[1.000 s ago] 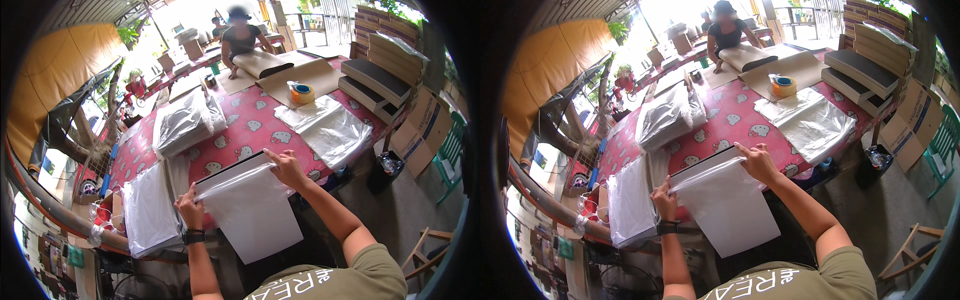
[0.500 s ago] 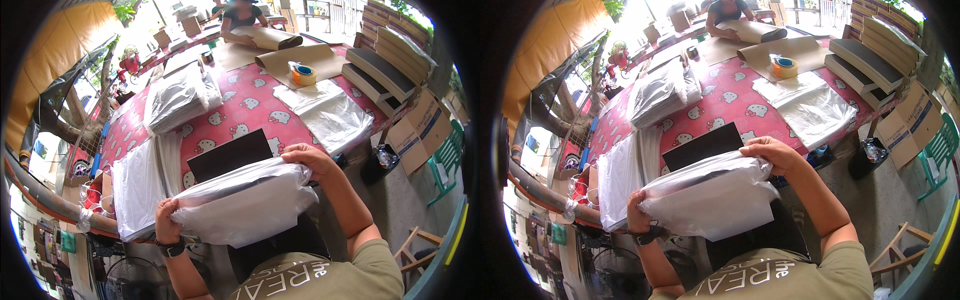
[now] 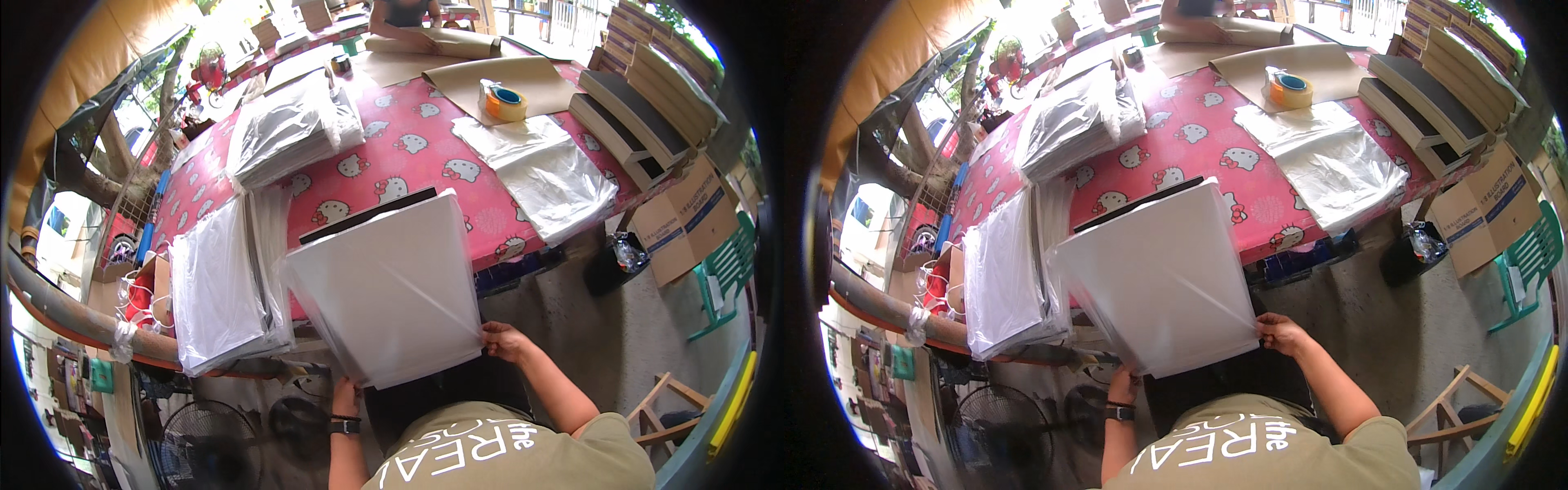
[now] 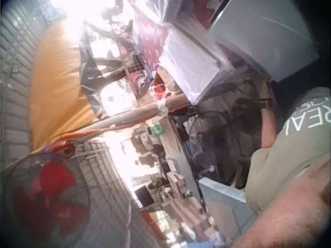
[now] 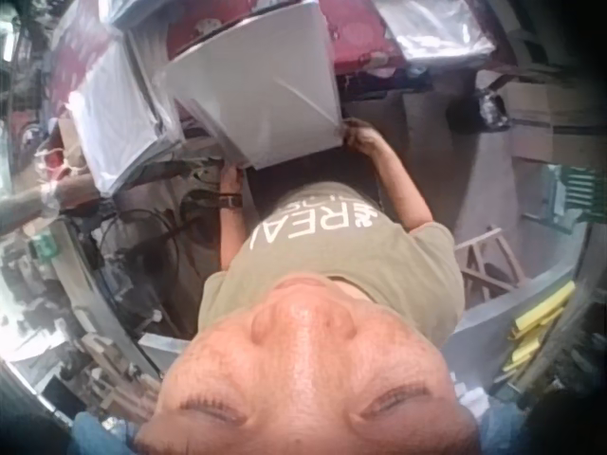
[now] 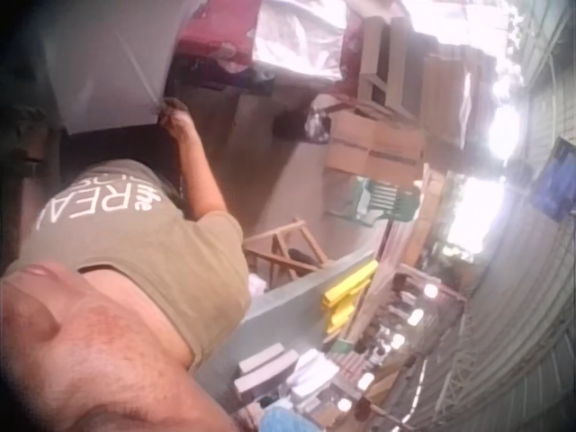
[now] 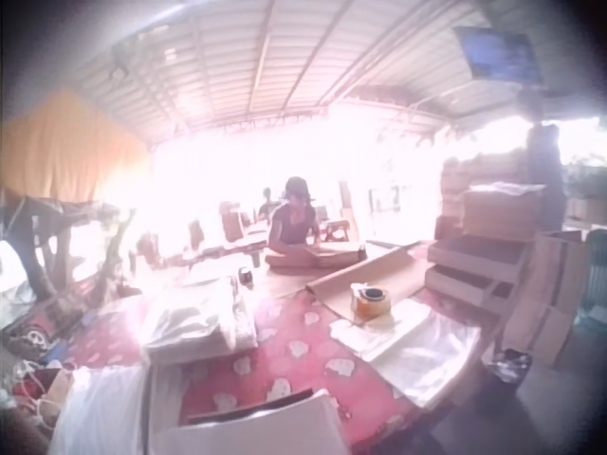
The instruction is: The person slides black and white rectangular boards into clear plastic bags, folds the bag edges over, and places the packaged boards onto a stack.
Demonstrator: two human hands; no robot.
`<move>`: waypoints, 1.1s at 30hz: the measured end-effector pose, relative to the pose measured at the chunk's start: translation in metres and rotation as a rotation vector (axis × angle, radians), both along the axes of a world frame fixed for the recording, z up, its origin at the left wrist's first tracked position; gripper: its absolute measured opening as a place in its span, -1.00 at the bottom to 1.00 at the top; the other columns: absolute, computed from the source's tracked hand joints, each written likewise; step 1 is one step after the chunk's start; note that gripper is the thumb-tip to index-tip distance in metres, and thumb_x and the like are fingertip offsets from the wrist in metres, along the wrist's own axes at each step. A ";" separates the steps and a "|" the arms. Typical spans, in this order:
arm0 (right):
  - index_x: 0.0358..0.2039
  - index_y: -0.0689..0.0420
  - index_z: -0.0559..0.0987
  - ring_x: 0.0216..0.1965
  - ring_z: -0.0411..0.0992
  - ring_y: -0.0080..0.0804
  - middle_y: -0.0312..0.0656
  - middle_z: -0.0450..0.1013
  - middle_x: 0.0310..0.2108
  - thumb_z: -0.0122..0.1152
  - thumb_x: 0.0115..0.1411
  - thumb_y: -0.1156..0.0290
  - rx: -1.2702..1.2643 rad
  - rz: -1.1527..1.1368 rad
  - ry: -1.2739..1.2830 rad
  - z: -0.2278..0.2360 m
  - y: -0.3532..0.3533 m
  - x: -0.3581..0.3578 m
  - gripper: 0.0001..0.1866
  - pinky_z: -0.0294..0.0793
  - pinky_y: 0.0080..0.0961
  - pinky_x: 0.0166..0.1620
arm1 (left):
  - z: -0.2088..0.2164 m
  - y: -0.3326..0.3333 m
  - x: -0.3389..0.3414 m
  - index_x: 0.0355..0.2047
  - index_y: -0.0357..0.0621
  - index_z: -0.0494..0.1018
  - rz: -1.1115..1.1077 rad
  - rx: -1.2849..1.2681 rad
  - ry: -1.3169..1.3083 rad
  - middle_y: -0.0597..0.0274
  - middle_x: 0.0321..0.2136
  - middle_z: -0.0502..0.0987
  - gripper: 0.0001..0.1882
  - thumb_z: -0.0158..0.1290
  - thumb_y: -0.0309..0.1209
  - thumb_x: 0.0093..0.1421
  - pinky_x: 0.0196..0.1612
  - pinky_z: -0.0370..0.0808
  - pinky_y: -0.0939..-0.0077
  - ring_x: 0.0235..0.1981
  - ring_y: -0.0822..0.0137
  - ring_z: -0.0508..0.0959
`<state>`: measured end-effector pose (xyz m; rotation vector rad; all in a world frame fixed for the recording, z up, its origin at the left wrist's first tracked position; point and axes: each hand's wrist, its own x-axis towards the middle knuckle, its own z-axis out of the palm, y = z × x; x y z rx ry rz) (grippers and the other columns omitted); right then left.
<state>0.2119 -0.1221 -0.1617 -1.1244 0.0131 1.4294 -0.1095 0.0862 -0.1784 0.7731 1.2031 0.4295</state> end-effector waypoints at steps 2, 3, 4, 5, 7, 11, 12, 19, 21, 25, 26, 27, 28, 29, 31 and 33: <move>-0.28 0.15 0.36 -0.66 0.18 -0.64 -0.34 0.30 -0.57 0.06 0.08 0.48 -0.098 0.020 -0.093 -0.014 -0.007 -0.007 -0.83 0.24 -0.67 -0.57 | -0.013 -0.013 0.000 -0.52 -0.07 0.34 0.032 0.003 0.090 0.41 -0.67 0.31 -0.92 0.01 -0.39 0.00 -0.59 0.18 0.64 -0.65 0.48 0.31; -0.27 0.15 0.35 -0.66 0.19 -0.63 -0.32 0.30 -0.57 0.05 0.08 0.49 -0.131 0.034 -0.134 -0.021 -0.012 -0.009 -0.82 0.26 -0.67 -0.58 | -0.018 -0.017 -0.002 -0.51 -0.10 0.36 0.013 0.035 0.113 0.41 -0.68 0.31 -0.89 0.03 -0.37 -0.01 -0.61 0.19 0.64 -0.66 0.49 0.30; -0.27 0.16 0.35 -0.66 0.20 -0.62 -0.31 0.31 -0.56 0.04 0.08 0.50 -0.161 0.048 -0.177 -0.021 -0.013 -0.010 -0.82 0.27 -0.66 -0.59 | -0.021 -0.020 -0.003 -0.50 -0.12 0.37 -0.006 0.070 0.135 0.40 -0.69 0.31 -0.86 0.05 -0.35 -0.03 -0.62 0.19 0.64 -0.67 0.51 0.29; -0.28 0.16 0.36 -0.66 0.21 -0.62 -0.31 0.31 -0.57 0.05 0.07 0.50 -0.180 0.064 -0.227 -0.021 -0.014 -0.012 -0.82 0.28 -0.65 -0.59 | -0.022 -0.022 -0.004 -0.50 -0.15 0.38 -0.026 0.105 0.158 0.40 -0.70 0.31 -0.83 0.07 -0.34 -0.04 -0.64 0.20 0.63 -0.69 0.52 0.29; -0.30 0.17 0.37 -0.66 0.22 -0.62 -0.31 0.31 -0.60 0.08 0.06 0.49 -0.214 0.097 -0.329 -0.019 -0.013 -0.016 -0.83 0.30 -0.64 -0.60 | -0.033 -0.020 -0.006 -0.52 -0.18 0.38 -0.079 0.201 0.255 0.32 -0.70 0.36 -0.83 0.06 -0.35 -0.04 -0.61 0.25 0.55 -0.66 0.41 0.35; -0.32 0.21 0.36 -0.58 0.35 -0.48 -0.14 0.39 -0.55 0.09 0.01 0.51 -0.339 0.211 -0.865 -0.006 -0.011 -0.037 -0.80 0.35 -0.52 -0.54 | -0.047 -0.030 -0.006 -0.48 -0.26 0.35 -0.243 0.826 0.740 0.07 -0.60 0.44 -0.84 0.01 -0.42 -0.03 -0.47 0.35 0.32 -0.52 0.10 0.47; -0.30 0.20 0.36 -0.45 0.43 -0.23 -0.03 0.43 -0.46 0.10 -0.01 0.49 -0.320 0.199 -1.089 -0.016 -0.013 -0.041 -0.77 0.39 -0.38 -0.38 | -0.047 -0.033 -0.003 -0.45 -0.27 0.35 -0.214 0.845 0.754 0.03 -0.57 0.44 -0.84 0.00 -0.43 -0.02 -0.43 0.35 0.28 -0.48 0.05 0.47; -0.28 0.17 0.37 -0.22 0.37 0.01 0.04 0.42 -0.32 0.10 -0.02 0.40 -0.523 0.335 -1.246 -0.001 -0.008 -0.052 -0.73 0.34 -0.17 -0.22 | -0.034 -0.051 0.005 -0.35 -0.27 0.32 -0.178 0.821 0.874 -0.08 -0.43 0.43 -0.82 -0.05 -0.46 0.01 -0.32 0.35 0.21 -0.36 -0.04 0.44; -0.28 0.16 0.37 -0.23 0.36 0.01 0.03 0.40 -0.32 0.11 -0.03 0.39 -0.523 0.349 -1.307 -0.003 -0.011 -0.054 -0.73 0.33 -0.17 -0.21 | -0.033 -0.048 -0.002 -0.34 -0.26 0.32 -0.218 0.795 0.872 -0.07 -0.43 0.44 -0.80 -0.04 -0.44 0.01 -0.31 0.36 0.23 -0.35 -0.02 0.44; -0.28 0.15 0.38 -0.25 0.35 0.00 -0.01 0.38 -0.34 0.11 -0.04 0.38 -0.523 0.337 -1.400 0.002 -0.008 -0.060 -0.72 0.32 -0.18 -0.21 | -0.013 -0.022 -0.004 -0.32 -0.26 0.33 -0.049 0.888 0.494 0.01 -0.43 0.44 -0.74 0.02 -0.36 0.02 -0.28 0.36 0.34 -0.37 0.14 0.45; -0.28 0.14 0.38 -0.25 0.35 -0.01 -0.02 0.37 -0.33 0.11 -0.05 0.38 -0.547 0.344 -1.392 0.004 -0.011 -0.061 -0.72 0.32 -0.18 -0.22 | -0.003 -0.019 0.003 -0.31 -0.25 0.33 0.039 0.926 0.308 0.03 -0.43 0.44 -0.72 0.04 -0.34 0.02 -0.28 0.36 0.37 -0.37 0.18 0.44; -0.28 0.14 0.38 -0.25 0.35 -0.01 -0.02 0.37 -0.33 0.11 -0.05 0.38 -0.545 0.340 -1.399 0.000 -0.012 -0.062 -0.72 0.32 -0.18 -0.22 | 0.008 -0.019 0.012 -0.30 -0.25 0.34 0.004 0.916 0.222 0.05 -0.42 0.44 -0.71 0.05 -0.32 0.03 -0.27 0.35 0.39 -0.37 0.22 0.44; -0.28 0.14 0.38 -0.25 0.35 -0.02 -0.02 0.37 -0.33 0.10 -0.04 0.38 -0.544 0.332 -1.410 -0.002 -0.011 -0.062 -0.72 0.32 -0.18 -0.21 | 0.025 -0.021 0.026 -0.30 -0.25 0.34 -0.031 0.908 0.131 0.07 -0.41 0.43 -0.69 0.06 -0.30 0.03 -0.26 0.34 0.41 -0.36 0.26 0.43; -0.28 0.14 0.38 -0.25 0.35 -0.02 -0.03 0.37 -0.32 0.10 -0.04 0.38 -0.544 0.321 -1.421 -0.003 -0.011 -0.061 -0.72 0.32 -0.18 -0.21 | 0.034 -0.022 0.035 -0.29 -0.24 0.34 -0.068 0.898 0.039 0.09 -0.40 0.43 -0.68 0.06 -0.27 0.03 -0.26 0.34 0.43 -0.36 0.30 0.42; -0.27 0.14 0.38 -0.25 0.35 -0.03 -0.03 0.37 -0.32 0.09 -0.04 0.38 -0.545 0.344 -1.429 0.002 -0.014 -0.062 -0.72 0.32 -0.18 -0.21 | 0.021 -0.020 0.028 -0.26 -0.27 0.33 -0.207 0.874 0.306 0.08 -0.39 0.43 -0.66 0.04 -0.27 0.05 -0.24 0.33 0.43 -0.34 0.29 0.42; -0.26 0.15 0.37 -0.25 0.35 -0.04 -0.04 0.37 -0.33 0.09 -0.03 0.38 -0.515 0.337 -1.442 0.000 -0.015 -0.061 -0.71 0.33 -0.20 -0.22 | 0.013 -0.018 0.024 -0.31 -0.29 0.35 -0.230 0.936 0.466 0.07 -0.44 0.44 -0.70 0.06 -0.33 0.01 -0.29 0.35 0.44 -0.40 0.28 0.43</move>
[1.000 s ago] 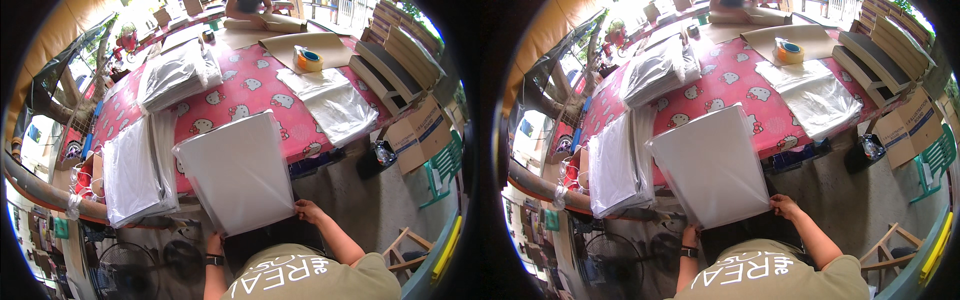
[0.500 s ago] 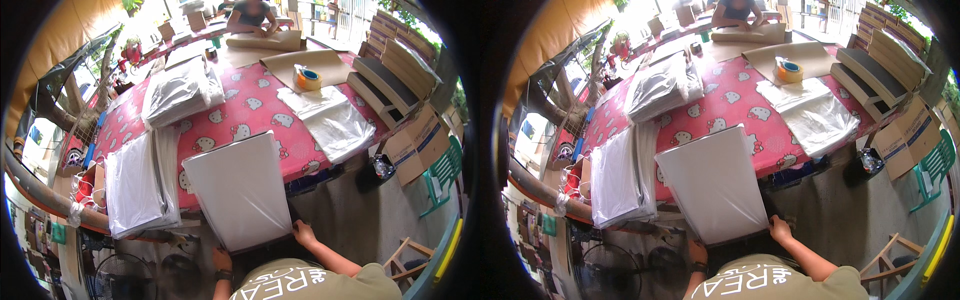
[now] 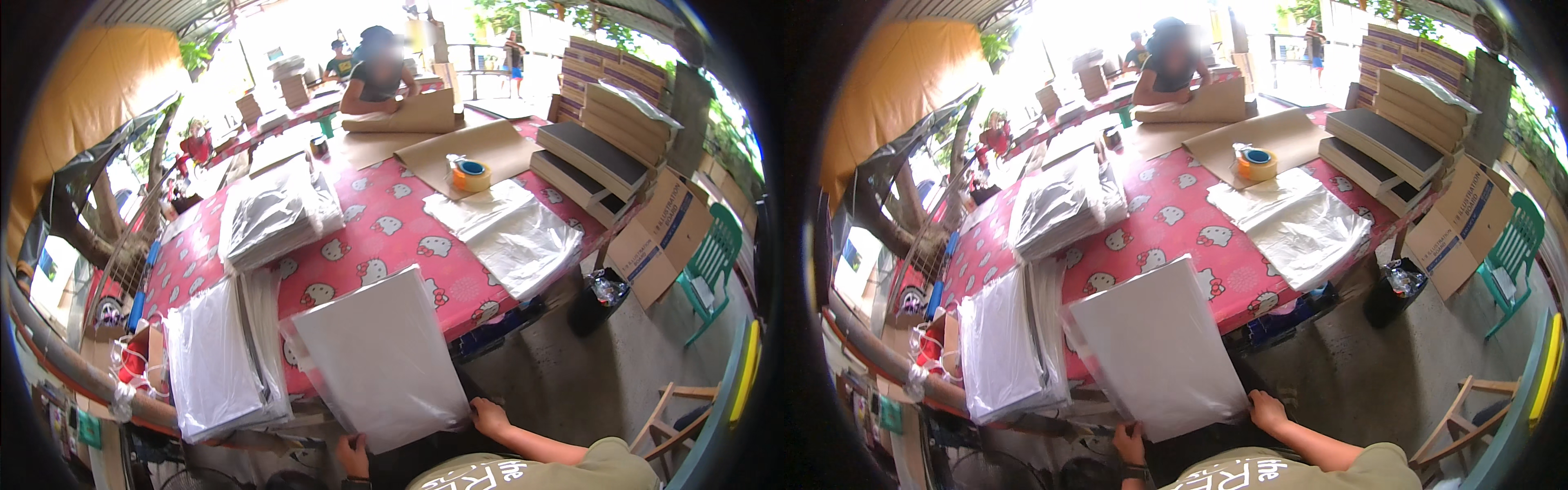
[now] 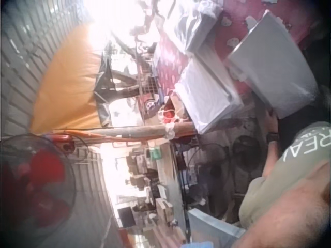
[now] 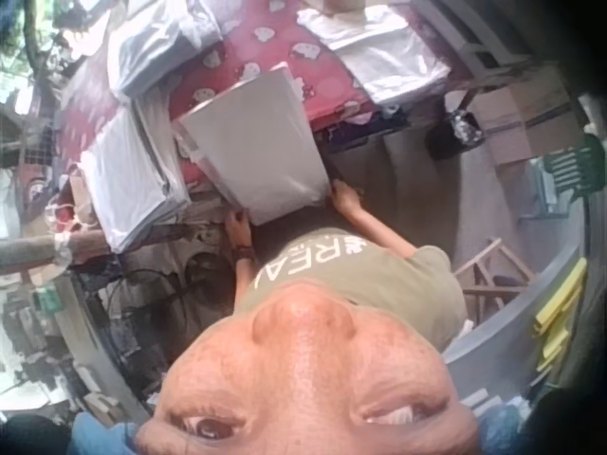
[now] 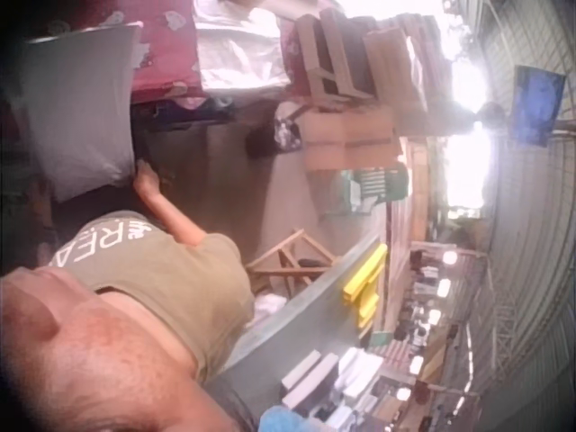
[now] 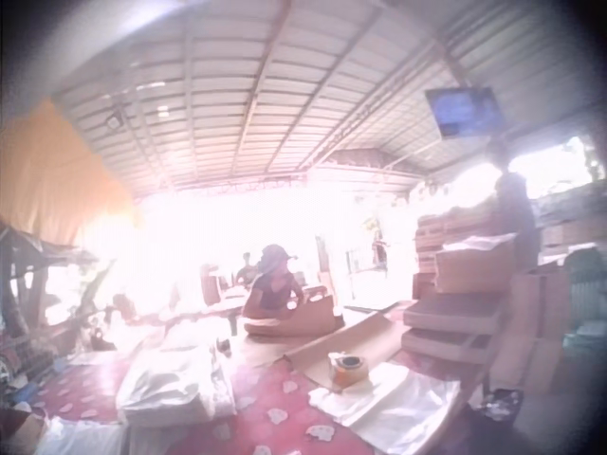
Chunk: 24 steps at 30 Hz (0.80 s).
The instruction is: The person slides black and white rectangular boards into clear plastic bags, folds the bag edges over, and places the packaged boards onto a stack.
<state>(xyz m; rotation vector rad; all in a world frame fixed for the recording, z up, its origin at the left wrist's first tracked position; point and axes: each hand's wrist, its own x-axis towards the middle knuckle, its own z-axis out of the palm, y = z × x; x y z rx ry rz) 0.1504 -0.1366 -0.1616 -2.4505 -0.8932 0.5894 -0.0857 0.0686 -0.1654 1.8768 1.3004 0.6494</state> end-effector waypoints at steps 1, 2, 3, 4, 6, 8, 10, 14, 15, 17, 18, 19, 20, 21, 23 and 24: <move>-0.25 0.15 0.37 -0.26 0.35 -0.05 -0.04 0.38 -0.33 0.09 -0.03 0.38 0.019 0.009 -0.002 -0.004 0.001 0.000 -0.71 0.33 -0.21 -0.23 | 0.001 -0.006 -0.002 -0.38 -0.29 0.37 0.046 0.078 -0.005 0.08 -0.50 0.46 -0.75 0.09 -0.40 -0.03 -0.33 0.36 0.44 -0.46 0.27 0.44; -0.25 0.15 0.38 -0.27 0.36 -0.06 -0.04 0.38 -0.33 0.09 -0.04 0.38 0.030 0.008 -0.003 -0.008 -0.002 0.000 -0.70 0.33 -0.22 -0.23 | -0.002 -0.011 -0.002 -0.44 -0.30 0.40 0.081 0.148 -0.008 0.08 -0.56 0.47 -0.80 0.12 -0.46 -0.07 -0.38 0.37 0.44 -0.52 0.26 0.46; -0.24 0.15 0.38 -0.28 0.36 -0.07 -0.05 0.38 -0.33 0.10 -0.04 0.39 0.040 0.007 -0.004 -0.011 -0.003 0.000 -0.69 0.33 -0.22 -0.24 | -0.005 -0.012 -0.003 -0.43 -0.31 0.39 0.071 0.146 -0.061 0.09 -0.56 0.47 -0.79 0.11 -0.46 -0.07 -0.38 0.37 0.43 -0.52 0.27 0.45; -0.24 0.15 0.38 -0.29 0.37 -0.08 -0.06 0.39 -0.35 0.11 -0.04 0.38 0.076 -0.007 0.008 -0.010 -0.004 0.001 -0.69 0.34 -0.23 -0.25 | -0.009 -0.013 -0.004 -0.42 -0.32 0.38 0.063 0.143 -0.115 0.10 -0.57 0.47 -0.78 0.11 -0.46 -0.06 -0.39 0.38 0.43 -0.53 0.27 0.45; -0.23 0.14 0.39 -0.33 0.38 -0.10 -0.07 0.40 -0.38 0.12 -0.05 0.37 0.149 -0.031 0.031 -0.006 -0.005 0.001 -0.67 0.35 -0.26 -0.27 | -0.021 -0.013 -0.012 -0.38 -0.33 0.37 0.036 0.055 -0.174 0.12 -0.55 0.47 -0.77 0.10 -0.46 -0.05 -0.37 0.37 0.43 -0.51 0.30 0.45; -0.23 0.15 0.39 -0.36 0.39 -0.11 -0.09 0.41 -0.41 0.14 -0.06 0.37 0.203 -0.059 0.083 0.007 -0.005 -0.002 -0.66 0.35 -0.28 -0.29 | -0.028 -0.009 -0.020 -0.34 -0.34 0.35 0.004 -0.106 -0.179 0.14 -0.51 0.46 -0.75 0.08 -0.48 -0.04 -0.33 0.37 0.43 -0.46 0.32 0.44; -0.23 0.14 0.39 -0.38 0.40 -0.12 -0.10 0.41 -0.44 0.15 -0.07 0.36 0.239 -0.067 0.099 0.009 -0.004 -0.002 -0.65 0.35 -0.30 -0.30 | -0.026 -0.009 -0.018 -0.39 -0.30 0.33 -0.076 0.166 -0.146 0.08 -0.59 0.39 -0.76 0.05 -0.38 0.00 -0.40 0.33 0.31 -0.53 0.16 0.37; -0.25 0.14 0.40 -0.37 0.41 -0.15 -0.10 0.42 -0.45 0.18 -0.09 0.35 0.212 -0.042 0.107 -0.003 -0.011 0.003 -0.65 0.36 -0.33 -0.29 | 0.015 -0.014 -0.015 -0.44 -0.32 0.34 -0.251 0.067 -0.112 -0.02 -0.60 0.36 -0.76 0.05 -0.37 -0.01 -0.41 0.30 0.21 -0.54 0.02 0.34; -0.26 0.14 0.40 -0.37 0.41 -0.15 -0.10 0.42 -0.45 0.19 -0.10 0.35 0.196 -0.034 0.118 -0.003 -0.012 0.005 -0.65 0.36 -0.33 -0.29 | 0.019 -0.014 -0.015 -0.42 -0.32 0.36 -0.269 0.005 -0.094 -0.05 -0.55 0.38 -0.76 0.04 -0.37 -0.01 -0.38 0.30 0.21 -0.50 0.03 0.36; -0.27 0.14 0.41 -0.37 0.41 -0.18 -0.10 0.42 -0.44 0.21 -0.11 0.33 0.212 -0.047 0.124 -0.006 -0.013 0.005 -0.65 0.37 -0.36 -0.28 | 0.030 -0.015 -0.015 -0.39 -0.32 0.38 -0.303 -0.119 -0.051 -0.09 -0.43 0.41 -0.75 0.04 -0.36 -0.01 -0.31 0.30 0.21 -0.40 0.05 0.38; -0.28 0.14 0.41 -0.37 0.41 -0.19 -0.10 0.42 -0.44 0.22 -0.12 0.32 0.220 -0.053 0.127 -0.007 -0.014 0.006 -0.65 0.37 -0.37 -0.28 | 0.036 -0.017 -0.012 -0.38 -0.32 0.39 -0.299 -0.172 0.031 -0.10 -0.41 0.42 -0.74 0.03 -0.36 0.00 -0.29 0.30 0.22 -0.39 0.05 0.38; -0.30 0.14 0.42 -0.36 0.41 -0.18 -0.11 0.41 -0.43 0.22 -0.12 0.32 0.238 -0.049 0.139 -0.008 -0.013 0.006 -0.66 0.37 -0.36 -0.28 | 0.049 -0.022 -0.008 -0.36 -0.32 0.39 -0.286 -0.223 0.117 -0.11 -0.39 0.43 -0.74 0.03 -0.35 0.00 -0.27 0.31 0.23 -0.37 0.05 0.39; -0.32 0.14 0.42 -0.36 0.40 -0.16 -0.11 0.41 -0.43 0.22 -0.13 0.33 0.251 -0.052 0.148 -0.008 -0.014 0.007 -0.67 0.36 -0.35 -0.28 | 0.058 -0.029 -0.002 -0.35 -0.32 0.40 -0.281 -0.279 0.201 -0.12 -0.36 0.44 -0.73 0.03 -0.35 0.01 -0.26 0.31 0.24 -0.36 0.05 0.39; -0.34 0.14 0.42 -0.35 0.39 -0.15 -0.12 0.40 -0.42 0.22 -0.13 0.33 0.263 -0.053 0.157 -0.009 -0.016 0.009 -0.68 0.36 -0.33 -0.28 | 0.063 -0.040 0.001 -0.31 -0.32 0.40 -0.302 -0.067 0.212 -0.11 -0.35 0.45 -0.72 0.02 -0.35 0.02 -0.25 0.32 0.27 -0.36 0.05 0.40; -0.33 0.14 0.42 -0.37 0.40 -0.22 -0.13 0.41 -0.42 0.25 -0.16 0.35 0.310 -0.047 0.149 -0.012 -0.018 0.012 -0.66 0.36 -0.40 -0.29 | 0.069 -0.060 0.004 -0.23 -0.33 0.39 -0.331 0.356 0.226 -0.09 -0.32 0.46 -0.68 0.01 -0.36 0.03 -0.23 0.34 0.31 -0.36 0.05 0.42; -0.33 0.14 0.43 -0.39 0.41 -0.26 -0.14 0.42 -0.42 0.26 -0.18 0.36 0.333 -0.039 0.145 -0.013 -0.019 0.013 -0.65 0.37 -0.43 -0.29 | 0.069 -0.061 0.004 -0.20 -0.33 0.37 -0.311 0.272 0.147 -0.07 -0.29 0.46 -0.64 0.00 -0.34 0.04 -0.22 0.34 0.35 -0.34 0.07 0.42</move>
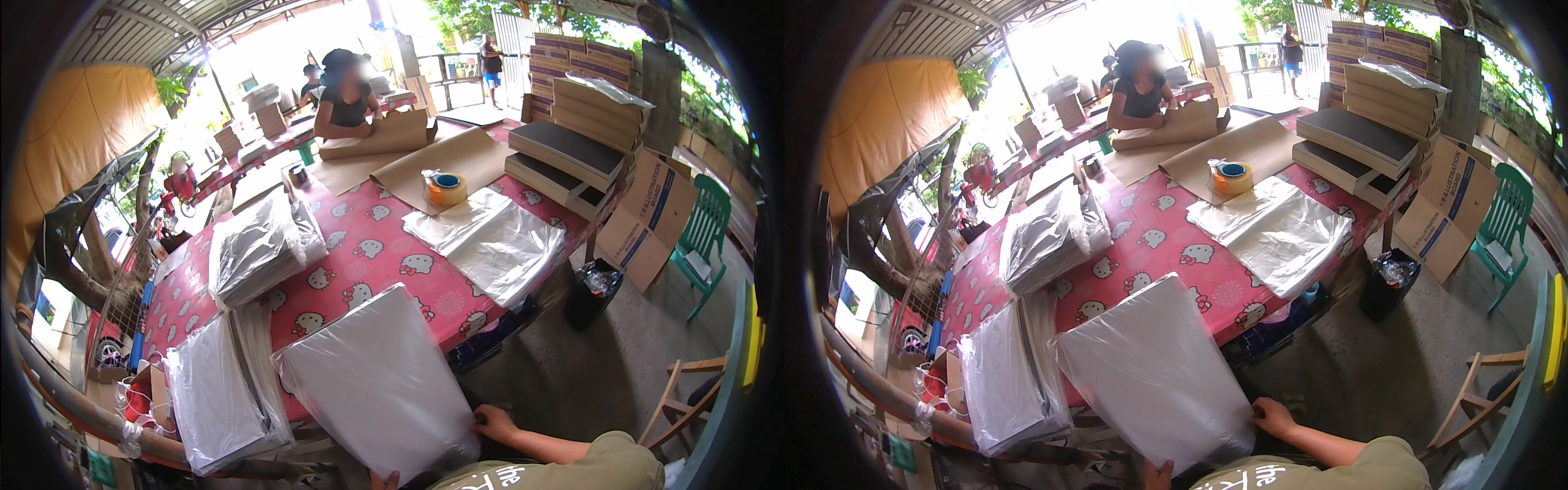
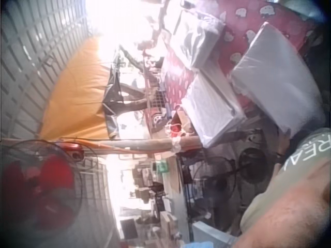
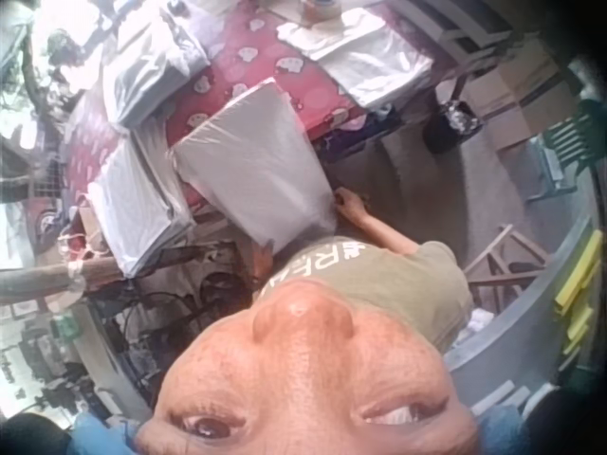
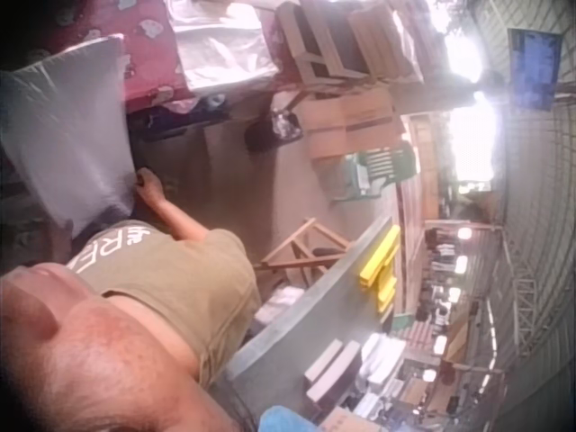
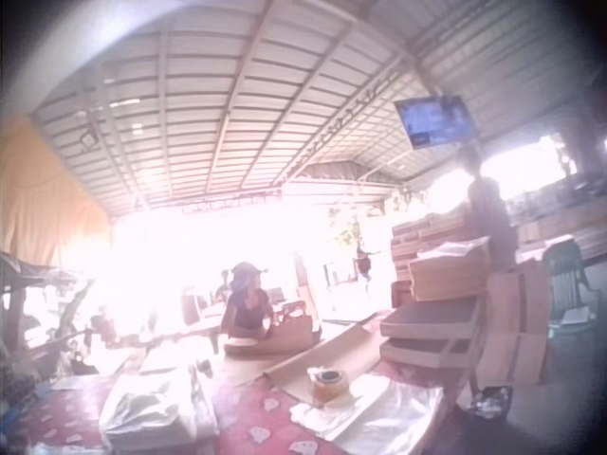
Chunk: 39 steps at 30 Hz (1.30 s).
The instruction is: The person slides black and white rectangular boards into clear plastic bags, folds the bag edges over, and places the packaged boards onto a stack.
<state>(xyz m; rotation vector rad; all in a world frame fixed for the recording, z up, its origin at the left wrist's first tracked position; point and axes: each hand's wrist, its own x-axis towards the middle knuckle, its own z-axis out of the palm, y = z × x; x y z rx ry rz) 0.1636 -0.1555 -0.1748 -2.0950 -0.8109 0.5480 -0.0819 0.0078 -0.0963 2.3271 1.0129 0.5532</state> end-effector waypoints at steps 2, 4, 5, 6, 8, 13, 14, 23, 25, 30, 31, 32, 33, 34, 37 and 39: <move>-0.32 0.16 0.43 -0.40 0.40 -0.40 -0.20 0.43 -0.42 0.25 -0.14 0.42 0.112 0.060 0.154 0.003 0.000 0.002 -0.68 0.37 -0.52 -0.31 | 0.003 -0.004 -0.006 -0.13 -0.35 0.33 0.063 -0.187 -0.140 -0.02 -0.24 0.45 -0.57 -0.01 -0.30 0.06 -0.19 0.36 0.43 -0.30 0.12 0.44; -0.31 0.18 0.44 -0.41 0.38 -0.52 -0.25 0.42 -0.42 0.22 -0.09 0.46 0.283 0.122 0.371 0.009 0.008 0.000 -0.72 0.37 -0.60 -0.32 | 0.012 0.006 0.004 -0.27 -0.34 0.33 0.141 -0.470 -0.817 0.13 -0.44 0.44 -0.72 0.03 -0.44 0.02 -0.26 0.34 0.46 -0.36 0.37 0.40; -0.31 0.20 0.44 -0.42 0.37 -0.57 -0.28 0.42 -0.43 0.21 -0.06 0.48 0.389 0.134 0.516 0.016 0.014 -0.003 -0.74 0.36 -0.63 -0.32 | 0.022 0.018 0.001 -0.24 -0.33 0.32 0.131 -0.465 -0.753 0.13 -0.40 0.43 -0.70 0.00 -0.43 0.03 -0.25 0.33 0.47 -0.33 0.37 0.39; -0.30 0.21 0.44 -0.42 0.35 -0.63 -0.31 0.41 -0.44 0.19 -0.03 0.50 0.488 0.144 0.665 0.025 0.020 -0.005 -0.76 0.36 -0.67 -0.33 | 0.035 0.033 -0.005 -0.21 -0.32 0.31 0.126 -0.460 -0.691 0.12 -0.37 0.42 -0.69 -0.02 -0.41 0.05 -0.23 0.31 0.49 -0.30 0.38 0.37; -0.30 0.23 0.43 -0.41 0.35 -0.64 -0.33 0.41 -0.44 0.15 0.01 0.52 0.495 0.174 0.771 0.056 0.031 -0.007 -0.79 0.36 -0.69 -0.33 | 0.083 0.049 0.000 -0.17 -0.37 0.29 0.166 -0.208 -0.523 0.03 -0.39 0.43 -0.59 0.00 -0.28 0.07 -0.24 0.33 0.47 -0.35 0.25 0.40; -0.31 0.23 0.47 -0.43 0.35 -0.66 -0.31 0.42 -0.44 0.12 0.03 0.52 0.406 0.299 0.751 0.087 0.051 -0.016 -0.82 0.36 -0.72 -0.35 | 0.127 0.102 -0.055 -0.05 -0.39 0.22 0.379 0.016 -0.661 0.02 -0.19 0.40 -0.52 -0.06 -0.25 0.14 -0.11 0.30 0.40 -0.19 0.24 0.38; -0.31 0.23 0.48 -0.44 0.35 -0.67 -0.32 0.42 -0.45 0.12 0.03 0.53 0.408 0.285 0.748 0.089 0.052 -0.016 -0.83 0.36 -0.73 -0.36 | 0.136 0.111 -0.073 -0.01 -0.38 0.20 0.461 0.185 -0.631 -0.01 -0.16 0.39 -0.50 -0.08 -0.26 0.15 -0.08 0.29 0.40 -0.14 0.23 0.38; -0.38 0.22 0.52 -0.51 0.32 -0.67 -0.32 0.40 -0.55 0.12 -0.02 0.58 0.310 0.314 0.269 0.073 0.043 0.012 -0.86 0.29 -0.72 -0.44 | 0.222 0.144 -0.082 -0.20 -0.29 0.42 0.709 1.090 -0.248 0.04 -0.30 0.45 -0.74 -0.01 -0.57 0.05 -0.25 0.38 0.34 -0.33 0.11 0.45; -0.39 0.20 0.53 -0.52 0.33 -0.64 -0.29 0.41 -0.55 0.13 -0.04 0.59 0.279 0.345 0.188 0.078 0.044 0.012 -0.86 0.30 -0.70 -0.45 | 0.209 0.166 -0.059 -0.17 -0.12 0.43 0.620 1.119 -0.186 0.17 -0.39 0.43 -0.56 0.02 -0.68 -0.13 -0.28 0.36 0.35 -0.34 0.17 0.40; -0.39 0.18 0.53 -0.51 0.35 -0.60 -0.25 0.42 -0.53 0.12 -0.06 0.60 0.239 0.419 0.132 0.081 0.041 0.006 -0.83 0.32 -0.69 -0.43 | 0.124 0.210 -0.036 -0.47 -0.04 0.39 0.491 1.077 0.027 0.32 -0.52 0.35 -0.82 0.09 -0.54 -0.14 -0.31 0.27 0.41 -0.39 0.32 0.35; -0.39 0.18 0.53 -0.51 0.36 -0.60 -0.25 0.42 -0.53 0.12 -0.06 0.60 0.238 0.414 0.131 0.081 0.041 0.006 -0.84 0.32 -0.69 -0.42 | 0.106 0.214 -0.029 -0.48 -0.03 0.39 0.439 1.037 0.045 0.32 -0.54 0.34 -0.82 0.10 -0.52 -0.14 -0.31 0.26 0.40 -0.40 0.31 0.34; -0.39 0.18 0.53 -0.51 0.36 -0.60 -0.25 0.42 -0.53 0.12 -0.06 0.60 0.232 0.412 0.135 0.081 0.039 0.004 -0.84 0.32 -0.69 -0.42 | 0.092 0.215 -0.023 -0.48 -0.01 0.40 0.388 0.991 0.067 0.33 -0.55 0.33 -0.83 0.11 -0.50 -0.14 -0.32 0.26 0.40 -0.42 0.31 0.34; -0.39 0.18 0.53 -0.50 0.36 -0.60 -0.25 0.42 -0.53 0.12 -0.06 0.61 0.226 0.411 0.139 0.080 0.038 0.004 -0.84 0.33 -0.69 -0.42 | 0.080 0.220 -0.020 -0.49 -0.01 0.40 0.374 0.970 -0.002 0.33 -0.56 0.32 -0.84 0.11 -0.49 -0.13 -0.32 0.25 0.40 -0.43 0.30 0.34; -0.40 0.18 0.53 -0.50 0.36 -0.61 -0.25 0.43 -0.52 0.11 -0.05 0.61 0.221 0.401 0.153 0.078 0.037 0.004 -0.85 0.32 -0.70 -0.42 | 0.071 0.221 -0.015 -0.51 -0.01 0.39 0.357 0.944 -0.072 0.33 -0.57 0.32 -0.85 0.11 -0.47 -0.13 -0.31 0.25 0.40 -0.43 0.30 0.34; -0.40 0.19 0.53 -0.51 0.35 -0.62 -0.26 0.42 -0.55 0.10 -0.05 0.61 0.232 0.427 0.071 0.081 0.039 0.006 -0.85 0.32 -0.70 -0.44 | 0.056 0.223 -0.015 -0.56 0.00 0.39 0.361 0.905 -0.154 0.32 -0.60 0.31 -0.89 0.10 -0.42 -0.13 -0.29 0.24 0.38 -0.45 0.27 0.34; -0.41 0.20 0.53 -0.53 0.35 -0.62 -0.25 0.42 -0.56 0.10 -0.05 0.61 0.218 0.395 0.120 0.082 0.041 0.005 -0.86 0.32 -0.70 -0.45 | 0.057 0.220 -0.018 -0.56 0.00 0.39 0.342 0.897 -0.173 0.33 -0.60 0.31 -0.89 0.10 -0.41 -0.14 -0.29 0.24 0.36 -0.46 0.27 0.33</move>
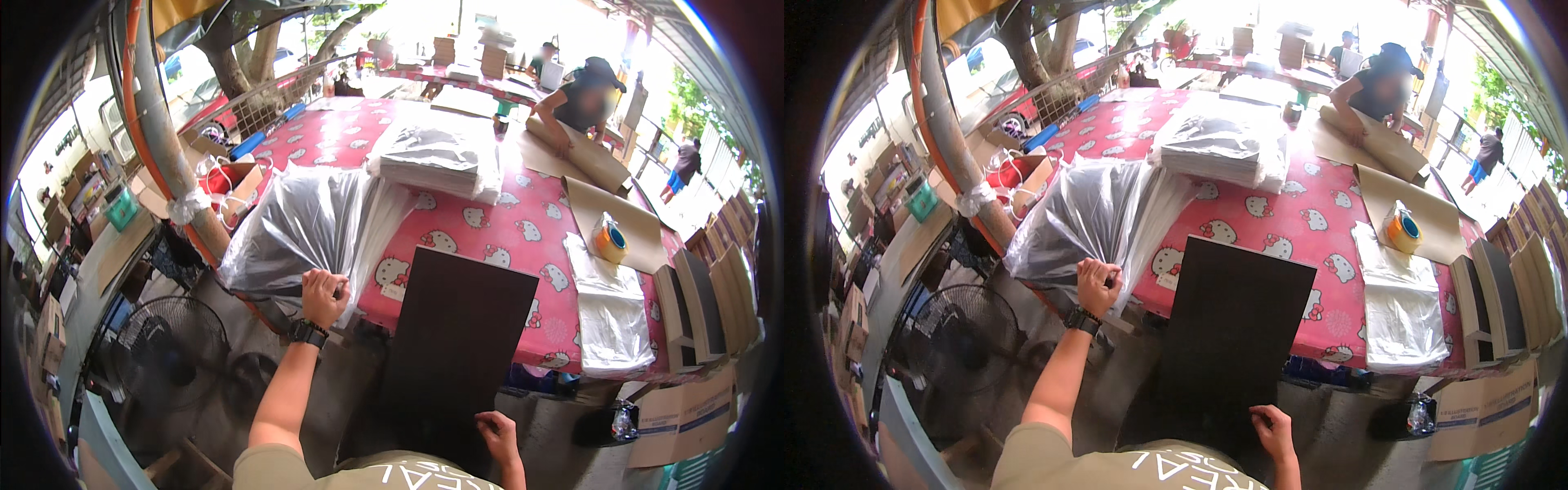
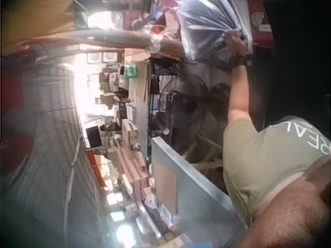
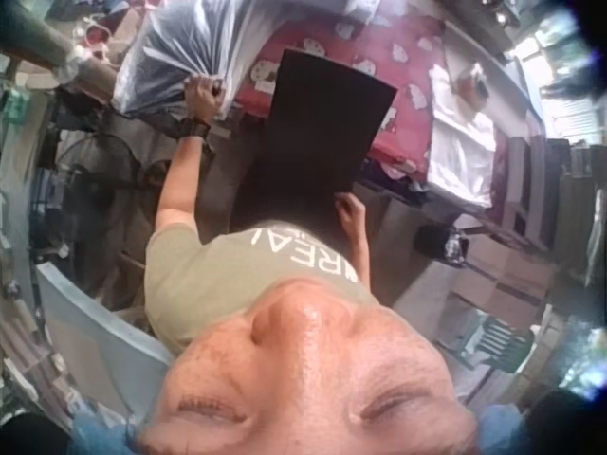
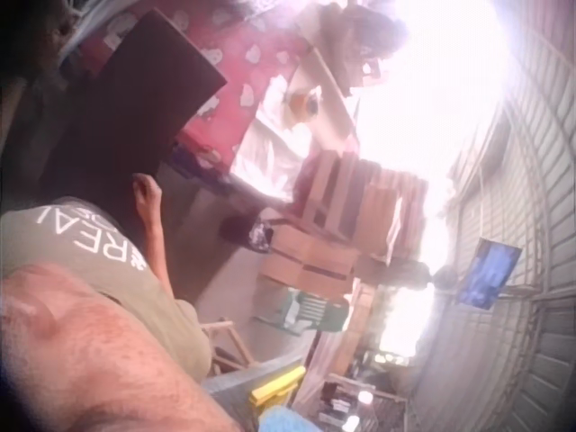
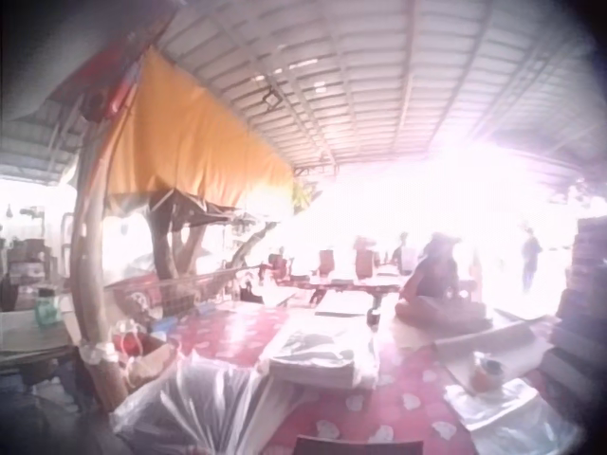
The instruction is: The person slides black and white rectangular boards into clear plastic bags, folds the bag edges over, and places the packaged boards onto a stack.
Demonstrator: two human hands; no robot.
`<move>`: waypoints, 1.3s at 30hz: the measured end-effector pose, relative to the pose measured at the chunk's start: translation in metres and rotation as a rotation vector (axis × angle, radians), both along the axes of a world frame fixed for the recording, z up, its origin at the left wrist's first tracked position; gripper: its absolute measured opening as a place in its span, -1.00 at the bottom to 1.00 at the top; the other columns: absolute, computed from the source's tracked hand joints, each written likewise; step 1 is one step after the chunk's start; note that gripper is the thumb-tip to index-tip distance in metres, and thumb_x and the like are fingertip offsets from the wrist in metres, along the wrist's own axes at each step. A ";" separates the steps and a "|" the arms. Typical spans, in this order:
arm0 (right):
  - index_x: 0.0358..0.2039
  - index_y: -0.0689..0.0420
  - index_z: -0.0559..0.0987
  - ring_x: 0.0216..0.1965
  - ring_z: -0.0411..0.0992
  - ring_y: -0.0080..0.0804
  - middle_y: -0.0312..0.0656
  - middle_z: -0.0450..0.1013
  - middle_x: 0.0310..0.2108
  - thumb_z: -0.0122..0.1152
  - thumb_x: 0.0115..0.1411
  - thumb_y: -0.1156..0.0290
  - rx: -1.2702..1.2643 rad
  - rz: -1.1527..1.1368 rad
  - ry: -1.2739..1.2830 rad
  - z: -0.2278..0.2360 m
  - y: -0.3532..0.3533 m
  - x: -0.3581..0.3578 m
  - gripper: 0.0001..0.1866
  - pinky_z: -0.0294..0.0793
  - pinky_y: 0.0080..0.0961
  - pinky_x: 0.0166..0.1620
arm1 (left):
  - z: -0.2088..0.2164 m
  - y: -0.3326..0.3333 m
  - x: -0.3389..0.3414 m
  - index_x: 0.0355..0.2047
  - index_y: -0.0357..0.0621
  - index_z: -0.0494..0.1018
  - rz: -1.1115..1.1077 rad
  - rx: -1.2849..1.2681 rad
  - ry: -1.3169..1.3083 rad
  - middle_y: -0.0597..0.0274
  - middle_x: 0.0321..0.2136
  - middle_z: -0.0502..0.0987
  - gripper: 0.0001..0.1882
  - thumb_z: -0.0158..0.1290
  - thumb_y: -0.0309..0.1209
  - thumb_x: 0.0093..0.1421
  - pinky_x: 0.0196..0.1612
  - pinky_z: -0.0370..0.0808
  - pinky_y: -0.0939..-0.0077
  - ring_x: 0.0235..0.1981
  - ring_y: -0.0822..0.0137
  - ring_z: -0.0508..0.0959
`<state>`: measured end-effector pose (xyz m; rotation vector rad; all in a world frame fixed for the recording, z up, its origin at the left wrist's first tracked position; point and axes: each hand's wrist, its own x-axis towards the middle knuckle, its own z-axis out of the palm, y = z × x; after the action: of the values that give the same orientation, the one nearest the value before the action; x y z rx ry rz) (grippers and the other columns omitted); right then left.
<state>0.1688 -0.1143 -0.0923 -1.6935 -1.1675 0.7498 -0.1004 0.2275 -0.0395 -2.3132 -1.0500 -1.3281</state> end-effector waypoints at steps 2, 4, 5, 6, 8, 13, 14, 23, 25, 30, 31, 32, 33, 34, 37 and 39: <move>-0.41 0.21 0.52 -0.54 0.35 -0.62 -0.25 0.41 -0.57 0.10 -0.05 0.61 -0.009 -0.004 0.014 -0.004 0.002 0.002 -0.86 0.32 -0.70 -0.46 | 0.009 -0.007 -0.003 -0.43 -0.03 0.39 -0.023 -0.042 -0.037 0.26 -0.47 0.34 -0.81 0.06 -0.34 -0.12 -0.21 0.21 0.31 -0.36 0.23 0.34; -0.41 0.22 0.52 -0.55 0.35 -0.61 -0.24 0.41 -0.58 0.10 -0.05 0.61 0.004 0.004 -0.005 -0.010 0.005 0.004 -0.86 0.32 -0.69 -0.46 | 0.023 -0.014 -0.005 -0.30 -0.06 0.40 -0.054 -0.078 -0.070 0.19 -0.35 0.38 -0.69 0.02 -0.28 -0.10 -0.14 0.19 0.26 -0.26 0.19 0.35; -0.41 0.22 0.52 -0.55 0.35 -0.61 -0.23 0.41 -0.57 0.10 -0.05 0.61 0.002 0.016 -0.012 -0.008 0.005 0.003 -0.86 0.32 -0.68 -0.46 | 0.031 -0.018 -0.006 -0.18 -0.09 0.37 -0.076 -0.139 -0.055 0.14 -0.17 0.35 -0.59 -0.02 -0.29 -0.11 -0.01 0.12 0.22 -0.09 0.17 0.30; -0.41 0.22 0.52 -0.54 0.35 -0.61 -0.23 0.41 -0.57 0.09 -0.05 0.62 -0.001 0.028 -0.019 -0.006 0.007 0.002 -0.86 0.32 -0.68 -0.46 | 0.029 -0.016 -0.010 -0.17 -0.09 0.37 -0.069 -0.165 -0.031 0.15 -0.15 0.35 -0.58 -0.02 -0.31 -0.12 0.01 0.11 0.22 -0.07 0.17 0.29; -0.41 0.22 0.52 -0.52 0.36 -0.59 -0.22 0.42 -0.54 0.09 -0.05 0.61 -0.013 0.052 -0.020 -0.002 0.011 -0.001 -0.86 0.33 -0.67 -0.45 | 0.025 -0.012 -0.023 -0.16 -0.09 0.37 -0.052 -0.209 0.016 0.18 -0.12 0.34 -0.56 -0.03 -0.34 -0.14 0.06 0.08 0.21 -0.02 0.18 0.26; -0.38 0.20 0.52 -0.46 0.40 -0.49 -0.17 0.44 -0.47 0.11 -0.04 0.59 -0.039 0.104 -0.032 -0.003 0.015 -0.002 -0.85 0.35 -0.62 -0.41 | 0.023 -0.007 -0.012 -0.34 -0.03 0.46 0.031 -0.284 -0.001 0.26 -0.20 0.40 -0.73 0.01 -0.49 -0.14 0.02 0.13 0.28 -0.07 0.25 0.31; -0.38 0.21 0.52 -0.47 0.39 -0.53 -0.20 0.44 -0.49 0.11 -0.04 0.59 -0.037 0.104 -0.025 -0.004 0.016 -0.004 -0.85 0.35 -0.65 -0.40 | 0.021 -0.005 -0.011 -0.36 -0.04 0.46 0.016 -0.307 -0.015 0.26 -0.25 0.41 -0.77 0.00 -0.48 -0.11 -0.02 0.15 0.29 -0.12 0.25 0.34; -0.36 0.18 0.52 -0.44 0.42 -0.42 -0.16 0.44 -0.45 0.11 -0.02 0.56 -0.086 0.099 -0.028 -0.007 0.014 -0.006 -0.83 0.36 -0.59 -0.40 | 0.004 0.005 -0.038 -0.51 -0.17 0.35 -0.275 -0.713 -0.533 0.23 -0.50 0.38 -0.89 0.01 -0.41 0.00 -0.23 0.25 0.34 -0.36 0.19 0.37; -0.35 0.17 0.52 -0.45 0.42 -0.42 -0.16 0.44 -0.44 0.11 -0.02 0.55 -0.089 0.077 -0.021 -0.008 0.011 -0.004 -0.83 0.36 -0.59 -0.40 | 0.012 -0.003 -0.023 -0.45 -0.14 0.36 -0.166 -0.383 -0.244 0.19 -0.39 0.38 -0.86 0.01 -0.44 -0.09 -0.13 0.22 0.29 -0.26 0.16 0.35; -0.32 0.17 0.50 -0.38 0.43 -0.26 -0.10 0.44 -0.40 0.09 0.00 0.51 -0.067 0.135 -0.041 -0.010 0.018 -0.001 -0.82 0.40 -0.47 -0.32 | 0.021 -0.015 -0.003 -0.23 -0.06 0.34 0.029 -0.182 -0.111 0.10 -0.09 0.26 -0.55 -0.10 -0.53 -0.26 0.09 0.03 0.15 0.00 0.09 0.21; -0.32 0.16 0.50 -0.38 0.43 -0.29 -0.11 0.44 -0.40 0.09 0.01 0.52 -0.013 0.164 -0.069 -0.012 0.020 -0.001 -0.83 0.40 -0.49 -0.31 | 0.025 -0.015 -0.001 -0.26 -0.09 0.35 0.082 -0.158 -0.061 0.11 -0.10 0.27 -0.59 -0.10 -0.52 -0.25 0.07 0.07 0.15 -0.02 0.09 0.22; -0.32 0.16 0.50 -0.38 0.42 -0.31 -0.13 0.43 -0.41 0.09 0.01 0.52 0.039 0.200 -0.096 -0.016 0.023 0.000 -0.83 0.40 -0.51 -0.30 | 0.026 -0.011 -0.001 -0.29 -0.13 0.37 0.145 -0.130 -0.010 0.11 -0.11 0.28 -0.63 -0.09 -0.51 -0.23 0.05 0.10 0.16 -0.03 0.08 0.23; -0.31 0.16 0.50 -0.37 0.42 -0.29 -0.12 0.43 -0.40 0.09 0.01 0.52 0.046 0.191 -0.102 -0.013 0.023 0.000 -0.82 0.39 -0.49 -0.29 | 0.022 -0.006 -0.003 -0.33 -0.16 0.38 0.119 -0.160 -0.006 0.10 -0.16 0.32 -0.68 -0.08 -0.51 -0.20 0.01 0.14 0.17 -0.07 0.07 0.26; -0.31 0.16 0.49 -0.36 0.42 -0.27 -0.12 0.43 -0.40 0.08 0.01 0.51 0.052 0.184 -0.108 -0.012 0.022 0.001 -0.82 0.39 -0.48 -0.28 | 0.016 0.000 -0.003 -0.36 -0.20 0.38 0.095 -0.190 0.002 0.10 -0.21 0.35 -0.73 -0.06 -0.50 -0.17 -0.03 0.17 0.18 -0.11 0.07 0.29; -0.31 0.17 0.49 -0.33 0.42 -0.22 -0.11 0.43 -0.38 0.08 0.02 0.51 0.026 0.160 -0.095 -0.008 0.017 0.003 -0.82 0.39 -0.45 -0.26 | -0.008 0.015 -0.002 -0.41 -0.29 0.37 -0.021 -0.078 -0.153 0.04 -0.37 0.40 -0.86 -0.07 -0.50 -0.01 -0.15 0.24 0.20 -0.25 0.06 0.35; -0.31 0.17 0.48 -0.31 0.41 -0.21 -0.11 0.43 -0.38 0.07 0.01 0.51 0.014 0.146 -0.090 -0.011 0.013 0.003 -0.82 0.39 -0.43 -0.25 | -0.010 0.007 0.002 -0.41 -0.33 0.35 -0.095 -0.060 -0.213 0.02 -0.42 0.40 -0.87 -0.09 -0.50 0.05 -0.18 0.25 0.23 -0.30 0.07 0.36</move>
<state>0.1719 -0.1013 -0.1038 -1.6578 -1.3673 0.7590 -0.0985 0.2348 -0.0493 -2.3300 -1.0671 -1.6309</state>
